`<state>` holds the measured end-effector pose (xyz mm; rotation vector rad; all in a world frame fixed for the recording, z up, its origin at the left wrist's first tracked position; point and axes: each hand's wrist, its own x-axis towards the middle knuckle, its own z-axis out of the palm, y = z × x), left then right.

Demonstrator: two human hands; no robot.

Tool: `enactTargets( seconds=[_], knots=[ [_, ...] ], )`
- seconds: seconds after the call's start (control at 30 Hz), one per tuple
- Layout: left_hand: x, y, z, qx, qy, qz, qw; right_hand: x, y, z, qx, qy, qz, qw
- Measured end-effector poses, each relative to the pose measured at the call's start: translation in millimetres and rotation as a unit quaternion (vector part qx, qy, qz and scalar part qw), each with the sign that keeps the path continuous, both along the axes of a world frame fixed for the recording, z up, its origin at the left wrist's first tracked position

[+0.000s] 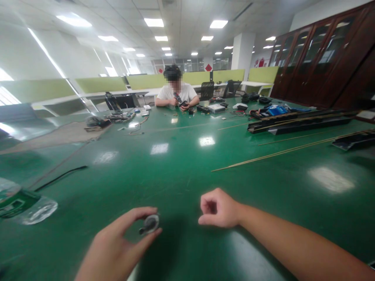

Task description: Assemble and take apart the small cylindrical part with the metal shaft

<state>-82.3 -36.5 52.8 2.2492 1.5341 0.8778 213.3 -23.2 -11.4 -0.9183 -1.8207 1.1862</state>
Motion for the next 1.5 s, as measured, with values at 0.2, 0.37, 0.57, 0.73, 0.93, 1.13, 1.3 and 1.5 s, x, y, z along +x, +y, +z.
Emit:
enactTargets(
  seconds=[0.2,0.37,0.57,0.73,0.93,1.13,1.3,1.5],
  knots=[
    [85,40,-18.4,-0.083,-0.033,-0.092,0.992,0,-2,-0.8,-0.017,0.016,0.008,1.000],
    [85,38,-38.5,-0.184,-0.142,-0.108,0.967,-3,-1,-0.9,-0.053,0.028,-0.007,0.998],
    [82,32,-34.2,-0.226,-0.182,-0.135,0.947,-3,-2,-1.4,-0.059,0.011,0.022,0.998],
    [85,31,-36.1,-0.228,-0.167,-0.156,0.947,-2,-3,-2.7,-0.054,0.003,0.028,0.998],
    [84,29,-42.9,-0.204,-0.196,-0.185,0.941,-1,-3,-1.4,-0.060,-0.004,0.036,0.998],
    [84,30,-48.2,-0.140,-0.196,-0.211,0.947,-1,-4,-1.9,-0.063,-0.011,0.034,0.997],
    [84,30,-49.1,-0.132,-0.190,-0.212,0.949,-2,-4,-1.7,-0.067,-0.008,0.034,0.997],
    [83,30,-48.4,-0.129,-0.188,-0.211,0.950,-1,-4,0.1,-0.054,-0.007,0.041,0.998]
  ],
)
